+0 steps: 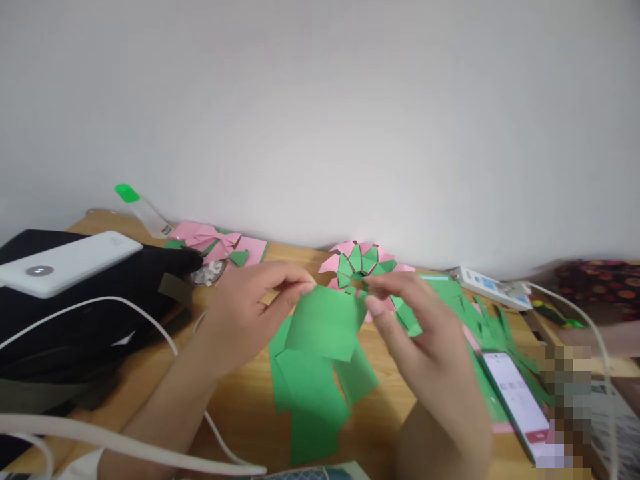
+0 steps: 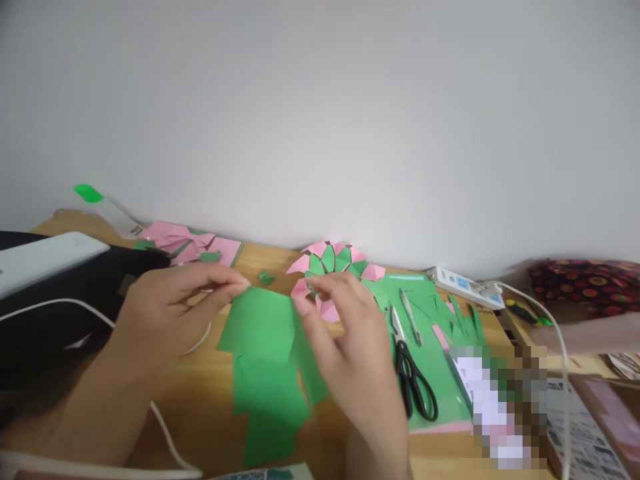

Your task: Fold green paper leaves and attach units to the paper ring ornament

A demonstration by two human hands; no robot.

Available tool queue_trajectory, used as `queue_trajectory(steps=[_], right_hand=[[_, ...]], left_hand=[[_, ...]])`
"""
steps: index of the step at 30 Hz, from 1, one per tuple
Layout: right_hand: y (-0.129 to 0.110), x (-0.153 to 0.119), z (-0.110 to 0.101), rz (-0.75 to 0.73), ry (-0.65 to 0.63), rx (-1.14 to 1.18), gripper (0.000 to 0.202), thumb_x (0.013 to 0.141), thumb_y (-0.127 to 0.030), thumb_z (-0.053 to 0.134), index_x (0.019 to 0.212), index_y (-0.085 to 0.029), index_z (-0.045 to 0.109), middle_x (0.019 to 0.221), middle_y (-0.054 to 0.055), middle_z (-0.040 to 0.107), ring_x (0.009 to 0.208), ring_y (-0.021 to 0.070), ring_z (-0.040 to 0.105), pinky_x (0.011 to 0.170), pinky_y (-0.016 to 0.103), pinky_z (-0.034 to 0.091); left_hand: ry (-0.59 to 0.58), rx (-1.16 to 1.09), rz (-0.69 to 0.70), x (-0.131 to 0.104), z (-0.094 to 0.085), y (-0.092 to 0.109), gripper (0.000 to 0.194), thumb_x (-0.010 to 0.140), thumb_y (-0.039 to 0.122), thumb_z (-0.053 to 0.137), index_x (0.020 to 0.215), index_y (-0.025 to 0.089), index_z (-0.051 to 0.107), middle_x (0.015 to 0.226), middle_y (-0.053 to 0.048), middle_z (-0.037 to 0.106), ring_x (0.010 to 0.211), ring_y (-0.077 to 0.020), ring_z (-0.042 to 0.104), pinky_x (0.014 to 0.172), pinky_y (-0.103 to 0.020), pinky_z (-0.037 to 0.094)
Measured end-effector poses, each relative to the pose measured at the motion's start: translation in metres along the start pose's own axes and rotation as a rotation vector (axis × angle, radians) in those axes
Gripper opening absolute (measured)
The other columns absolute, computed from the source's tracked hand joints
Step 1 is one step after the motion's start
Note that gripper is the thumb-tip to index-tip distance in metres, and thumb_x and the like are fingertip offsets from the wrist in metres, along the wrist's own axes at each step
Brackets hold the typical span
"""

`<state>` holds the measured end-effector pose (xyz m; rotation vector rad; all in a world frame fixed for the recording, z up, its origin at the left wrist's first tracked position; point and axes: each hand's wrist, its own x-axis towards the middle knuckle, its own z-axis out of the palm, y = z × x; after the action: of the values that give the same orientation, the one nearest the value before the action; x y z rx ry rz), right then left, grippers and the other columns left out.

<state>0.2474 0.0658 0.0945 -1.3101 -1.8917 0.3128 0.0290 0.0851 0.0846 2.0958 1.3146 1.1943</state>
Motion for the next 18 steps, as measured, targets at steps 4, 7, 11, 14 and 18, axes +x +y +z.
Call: queue_trajectory(steps=[4,7,11,14,18], right_hand=[[-0.007,0.003,0.008,0.004,-0.077,0.124,0.016,0.090,-0.024,0.059,0.075,-0.021,0.063,0.070,-0.001,0.066,0.066,0.0149,0.060,0.063,0.028,0.045],[-0.005,0.003,0.007,0.045,-0.061,0.209,0.019,0.090,-0.023,0.058,0.072,-0.021,0.063,0.067,-0.002,0.064,0.063,0.0135,0.058,0.060,0.027,0.044],[-0.002,0.003,0.006,0.145,-0.074,0.314,0.021,0.090,-0.024,0.057,0.069,-0.020,0.063,0.064,-0.002,0.061,0.059,0.0122,0.056,0.058,0.026,0.045],[0.001,0.003,0.009,0.232,-0.070,0.405,0.022,0.088,-0.028,0.060,0.069,-0.020,0.064,0.060,-0.002,0.058,0.056,0.0114,0.053,0.056,0.025,0.045],[0.005,0.007,0.016,0.333,-0.054,0.542,0.014,0.084,-0.030,0.064,0.078,-0.019,0.070,0.064,-0.001,0.063,0.058,0.0118,0.055,0.055,0.024,0.044]], left_hand=[[-0.032,-0.139,-0.083,0.001,0.003,0.005,0.015,0.088,0.018,0.059,0.077,0.020,0.069,0.075,0.005,0.072,0.066,-0.0091,0.063,0.059,-0.016,0.046],[-0.040,-0.270,-0.176,0.003,0.007,0.005,0.013,0.086,0.019,0.060,0.077,0.019,0.070,0.075,0.004,0.073,0.062,-0.0087,0.063,0.057,-0.016,0.048],[-0.034,-0.451,-0.276,0.007,0.014,0.002,0.009,0.083,0.022,0.063,0.077,0.017,0.068,0.074,0.001,0.073,0.064,-0.0103,0.064,0.056,-0.017,0.050],[-0.070,-0.606,-0.351,0.009,0.020,0.000,0.015,0.079,0.028,0.069,0.090,0.017,0.069,0.081,-0.002,0.075,0.070,-0.0125,0.067,0.058,-0.018,0.051],[-0.188,-0.678,-0.420,0.010,0.023,-0.001,0.014,0.079,0.029,0.067,0.086,0.016,0.070,0.076,-0.001,0.073,0.066,-0.0123,0.066,0.057,-0.019,0.049]])
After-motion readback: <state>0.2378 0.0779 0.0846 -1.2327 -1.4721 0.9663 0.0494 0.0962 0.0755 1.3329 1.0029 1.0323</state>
